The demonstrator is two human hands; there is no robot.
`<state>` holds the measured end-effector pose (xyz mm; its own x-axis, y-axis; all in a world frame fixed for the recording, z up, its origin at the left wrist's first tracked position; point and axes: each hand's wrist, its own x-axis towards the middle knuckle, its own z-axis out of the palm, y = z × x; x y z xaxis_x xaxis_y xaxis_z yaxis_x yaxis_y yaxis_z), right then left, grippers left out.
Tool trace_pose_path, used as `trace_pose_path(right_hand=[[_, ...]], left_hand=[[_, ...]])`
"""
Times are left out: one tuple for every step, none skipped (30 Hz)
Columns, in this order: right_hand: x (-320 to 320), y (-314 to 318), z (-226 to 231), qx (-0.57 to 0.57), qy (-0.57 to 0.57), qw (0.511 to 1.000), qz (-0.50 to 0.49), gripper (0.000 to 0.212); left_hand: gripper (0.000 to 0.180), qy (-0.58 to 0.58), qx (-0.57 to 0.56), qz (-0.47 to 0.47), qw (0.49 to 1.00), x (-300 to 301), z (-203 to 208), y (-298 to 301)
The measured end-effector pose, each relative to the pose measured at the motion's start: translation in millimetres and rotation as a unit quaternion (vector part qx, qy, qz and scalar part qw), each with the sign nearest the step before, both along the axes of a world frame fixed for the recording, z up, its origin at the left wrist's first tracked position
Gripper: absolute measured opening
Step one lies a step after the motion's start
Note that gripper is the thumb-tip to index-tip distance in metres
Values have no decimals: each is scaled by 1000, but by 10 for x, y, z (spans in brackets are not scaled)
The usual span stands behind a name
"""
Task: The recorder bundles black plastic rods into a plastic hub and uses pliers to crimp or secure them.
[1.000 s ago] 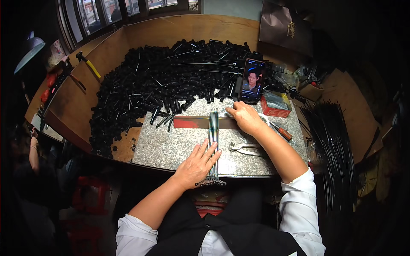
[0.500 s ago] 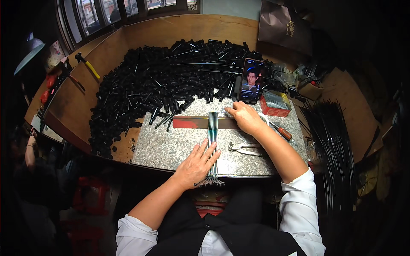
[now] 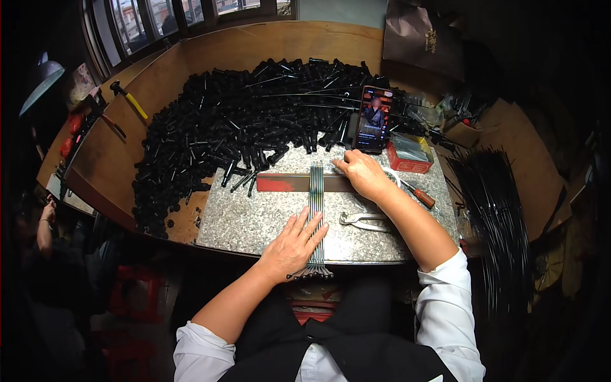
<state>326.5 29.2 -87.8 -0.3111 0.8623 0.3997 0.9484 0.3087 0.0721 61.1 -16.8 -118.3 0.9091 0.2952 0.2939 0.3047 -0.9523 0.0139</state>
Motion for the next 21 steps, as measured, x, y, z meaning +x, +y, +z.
trace_pose_path(right_hand=[[3, 5, 1, 7, -13, 1000, 1, 25], [7, 9, 3, 14, -27, 1000, 3, 25], [1, 11, 13, 13, -27, 1000, 3, 25], [-8, 11, 32, 22, -39, 999, 4, 24], [-11, 13, 43, 31, -51, 998, 5, 23], [-16, 24, 41, 31, -51, 998, 6, 23], [-20, 38, 35, 36, -55, 998, 10, 22], [-25, 47, 32, 41, -58, 997, 13, 22], [-14, 39, 35, 40, -60, 997, 12, 22], [-3, 31, 39, 40, -66, 997, 9, 22], [10, 23, 43, 39, -72, 997, 6, 21], [0, 28, 44, 39, -71, 997, 7, 21], [-9, 33, 50, 41, -75, 996, 9, 21], [-19, 38, 56, 43, -79, 996, 12, 21], [-20, 34, 69, 43, -79, 996, 11, 21], [-24, 30, 83, 29, -83, 996, 8, 26], [-28, 29, 90, 16, -86, 996, 4, 31], [-24, 29, 88, 16, -86, 996, 4, 31], [-20, 32, 80, 20, -80, 997, 6, 31], [-16, 37, 70, 24, -73, 997, 9, 32], [-17, 44, 60, 24, -73, 997, 9, 32]], left_hand=[[86, 0, 0, 0, 1000, 2, -3, 1], [86, 1, -1, 0, 1000, 4, -8, 3], [86, 2, -1, 0, 1000, 3, -11, 4], [86, 2, -1, 0, 1000, 3, -10, 5], [86, 3, 3, 1, 1000, 3, -8, 4], [86, 4, 6, 2, 1000, -4, -5, 2], [86, 5, 6, 3, 1000, -11, -4, 1], [86, 6, 7, 4, 1000, -18, -2, 0], [85, 5, 8, 3, 1000, -8, -4, 2], [85, 4, 8, 1, 1000, 2, -5, 3], [86, 4, 7, -1, 1000, 13, -4, 4], [86, 5, 6, 1, 1000, 4, -2, 0], [86, 6, 6, 2, 1000, -5, -3, -1], [86, 7, 6, 4, 1000, -14, -7, 0], [86, 6, 6, 3, 1000, -12, -11, 3], [86, 6, 6, 3, 1000, -8, -6, -3], [65, 3, 5, 8, 1000, -6, 7, -16], [51, 0, 4, 14, 1000, -1, 21, -27], [51, 0, 4, 13, 1000, 1, 35, -32], [52, 4, 2, 14, 1000, 3, 47, -35], [52, 8, 0, 14, 1000, 2, 57, -37]])
